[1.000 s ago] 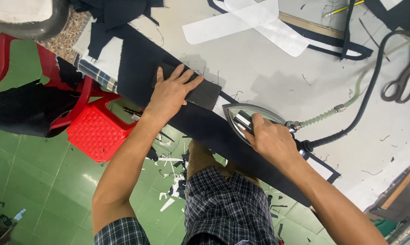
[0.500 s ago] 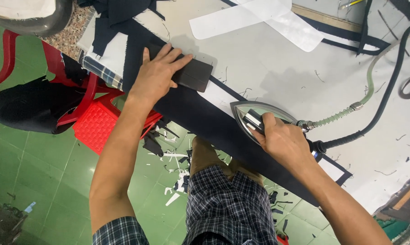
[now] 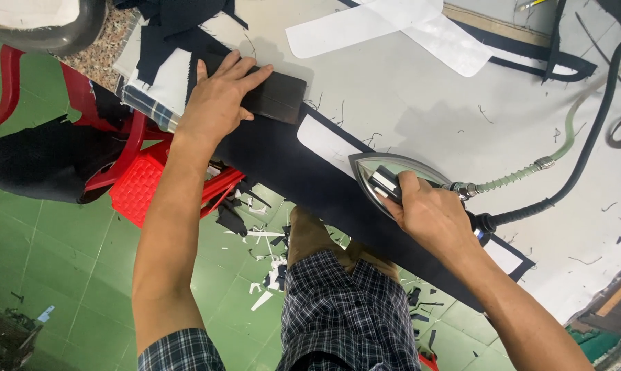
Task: The person irons a long piece of black fabric on a white work table using a steam iron. They smooth the fabric with their hands and use a small black block to press down on the material while ironing. The person also handles a thin black strip of material near the end of the clip.
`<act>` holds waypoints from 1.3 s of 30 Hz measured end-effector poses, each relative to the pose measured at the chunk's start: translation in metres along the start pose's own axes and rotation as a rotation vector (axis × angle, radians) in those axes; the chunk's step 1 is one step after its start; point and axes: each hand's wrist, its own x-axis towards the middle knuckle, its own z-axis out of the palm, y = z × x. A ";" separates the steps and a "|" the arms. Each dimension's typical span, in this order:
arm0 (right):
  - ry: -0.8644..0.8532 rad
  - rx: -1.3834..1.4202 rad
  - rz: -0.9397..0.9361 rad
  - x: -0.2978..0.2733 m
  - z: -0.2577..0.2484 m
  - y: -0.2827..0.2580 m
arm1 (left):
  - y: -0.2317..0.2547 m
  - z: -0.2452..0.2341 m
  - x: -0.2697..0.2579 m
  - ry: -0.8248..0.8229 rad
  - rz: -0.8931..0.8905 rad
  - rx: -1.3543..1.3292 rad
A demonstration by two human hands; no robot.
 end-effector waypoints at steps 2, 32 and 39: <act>-0.012 -0.005 0.009 0.000 -0.001 0.000 | -0.001 0.001 0.000 0.003 0.007 0.007; -0.009 0.003 0.194 0.044 -0.033 -0.067 | -0.097 0.060 -0.038 0.855 -0.152 0.201; -0.050 0.055 0.323 0.058 -0.033 -0.087 | -0.046 0.108 -0.008 0.727 0.326 0.138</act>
